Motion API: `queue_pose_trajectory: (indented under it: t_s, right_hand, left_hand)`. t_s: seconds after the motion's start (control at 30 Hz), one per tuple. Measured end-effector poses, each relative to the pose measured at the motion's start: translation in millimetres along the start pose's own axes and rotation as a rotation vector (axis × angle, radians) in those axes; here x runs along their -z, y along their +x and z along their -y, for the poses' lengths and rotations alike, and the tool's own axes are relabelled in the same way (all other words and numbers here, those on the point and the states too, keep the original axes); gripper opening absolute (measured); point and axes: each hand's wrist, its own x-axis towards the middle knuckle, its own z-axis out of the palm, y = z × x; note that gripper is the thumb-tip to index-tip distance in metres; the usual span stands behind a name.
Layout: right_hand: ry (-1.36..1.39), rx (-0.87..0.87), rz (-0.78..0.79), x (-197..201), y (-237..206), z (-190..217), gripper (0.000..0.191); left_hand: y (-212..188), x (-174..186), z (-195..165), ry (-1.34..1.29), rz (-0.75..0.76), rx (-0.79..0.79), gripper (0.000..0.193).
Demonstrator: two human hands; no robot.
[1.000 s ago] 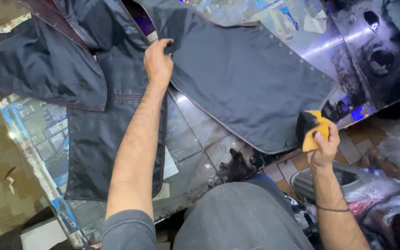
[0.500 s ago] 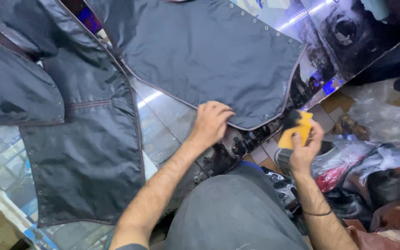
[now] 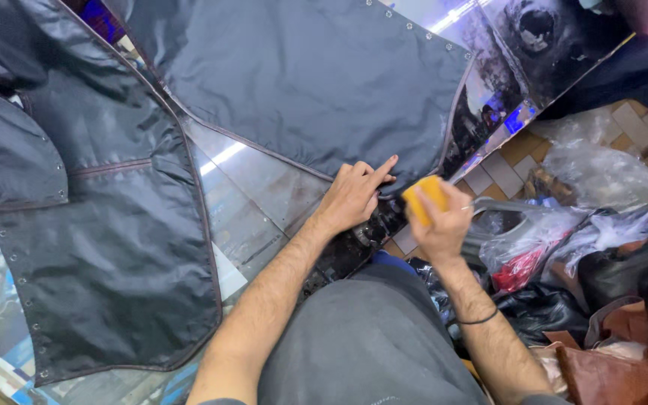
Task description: The person holds a dark fabric vest panel flat on a work table with one hand and rubs its surface and edges with an orange sponge block held in the other hand. They reposition and turn the panel to treat different sections along the seams and edges.
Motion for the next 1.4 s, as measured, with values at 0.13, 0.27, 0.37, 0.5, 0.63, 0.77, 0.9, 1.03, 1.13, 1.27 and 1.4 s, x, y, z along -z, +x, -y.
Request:
queue_pose_trajectory:
  t_s: [0.13,0.27,0.37,0.5,0.63,0.77,0.9,1.03,1.13,1.27,1.4]
  right_hand:
    - [-0.022,-0.085,-0.019,-1.0,-0.9,8.9,0.038]
    - [0.084,0.018,0.077,-0.2,-4.8,16.5,0.039]
    - [-0.037,-0.094,-0.014,-0.2,-3.4,22.5,0.034]
    - [0.011,-0.114,0.038,0.2,0.1,31.8,0.035]
    - [-0.010,-0.049,0.095,6.1,3.7,25.2,0.037]
    - [-0.121,-0.245,0.068,12.4,7.4,6.1,0.033]
    - [0.004,-0.029,0.064,10.8,8.9,0.2,0.038]
    - [-0.027,-0.048,0.070,11.4,15.0,-8.4,0.038]
    - [-0.082,-0.158,0.049,16.7,21.8,-26.1,0.036]
    - [0.071,0.041,0.147,18.4,25.4,-44.2,0.042]
    - [-0.010,-0.082,0.075,25.1,34.6,-65.9,0.037]
  left_hand:
    - [-0.3,-0.3,0.7,-0.011,-0.004,0.012,0.087]
    - [-0.7,-1.2,2.0,-0.016,0.003,0.015,0.088]
    - [-0.6,-1.4,2.5,-0.025,0.010,0.028,0.088]
    - [0.0,0.4,2.4,-0.025,0.005,0.028,0.086]
    - [1.1,2.3,0.4,-0.016,0.023,0.041,0.084]
    - [1.9,4.1,-2.3,-0.034,0.022,0.053,0.083]
    - [3.5,6.4,-3.6,-0.038,0.023,0.050,0.084]
    - [5.1,8.2,-4.4,-0.046,0.025,0.040,0.085]
    - [5.7,7.6,-6.1,-0.020,0.017,0.057,0.087]
    - [7.8,6.8,-7.7,-0.028,0.020,0.064,0.087]
    - [11.8,5.6,-11.5,-0.017,0.015,0.105,0.087]
